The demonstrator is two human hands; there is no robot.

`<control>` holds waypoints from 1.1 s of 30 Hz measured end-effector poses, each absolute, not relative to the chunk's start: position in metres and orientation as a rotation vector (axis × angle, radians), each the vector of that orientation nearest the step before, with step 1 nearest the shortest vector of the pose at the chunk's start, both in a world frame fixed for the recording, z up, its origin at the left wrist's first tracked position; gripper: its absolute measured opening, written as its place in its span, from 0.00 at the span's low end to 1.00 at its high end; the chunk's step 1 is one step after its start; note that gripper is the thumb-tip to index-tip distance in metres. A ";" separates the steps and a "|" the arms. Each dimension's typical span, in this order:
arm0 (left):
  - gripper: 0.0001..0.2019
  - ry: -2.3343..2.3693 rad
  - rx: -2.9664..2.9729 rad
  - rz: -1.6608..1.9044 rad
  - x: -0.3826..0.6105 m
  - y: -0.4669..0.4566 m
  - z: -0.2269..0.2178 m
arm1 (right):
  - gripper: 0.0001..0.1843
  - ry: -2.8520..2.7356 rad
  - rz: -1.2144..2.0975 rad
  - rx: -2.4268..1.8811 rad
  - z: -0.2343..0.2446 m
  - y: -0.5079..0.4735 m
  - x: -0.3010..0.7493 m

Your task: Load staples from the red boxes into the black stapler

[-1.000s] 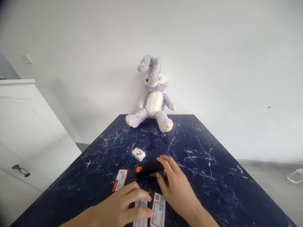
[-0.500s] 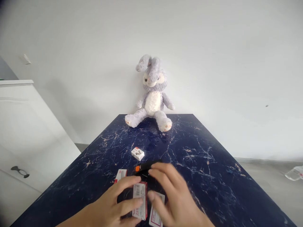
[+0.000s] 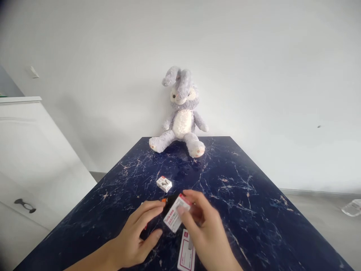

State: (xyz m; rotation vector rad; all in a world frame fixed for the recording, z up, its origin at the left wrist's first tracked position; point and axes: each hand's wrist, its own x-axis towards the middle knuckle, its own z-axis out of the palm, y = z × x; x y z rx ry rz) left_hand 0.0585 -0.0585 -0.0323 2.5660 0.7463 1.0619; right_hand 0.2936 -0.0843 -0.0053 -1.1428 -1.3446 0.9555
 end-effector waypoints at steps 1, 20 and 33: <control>0.28 0.746 2.532 1.049 0.059 -0.060 -0.032 | 0.21 -1.305 0.976 -1.131 -0.002 -0.086 0.292; 0.15 0.826 1.312 0.891 0.075 -0.063 -0.029 | 0.24 -1.925 0.600 -0.985 -0.016 -0.096 0.280; 0.09 0.999 1.498 0.972 0.077 -0.069 -0.022 | 0.16 -1.534 0.905 -1.102 -0.021 -0.094 0.270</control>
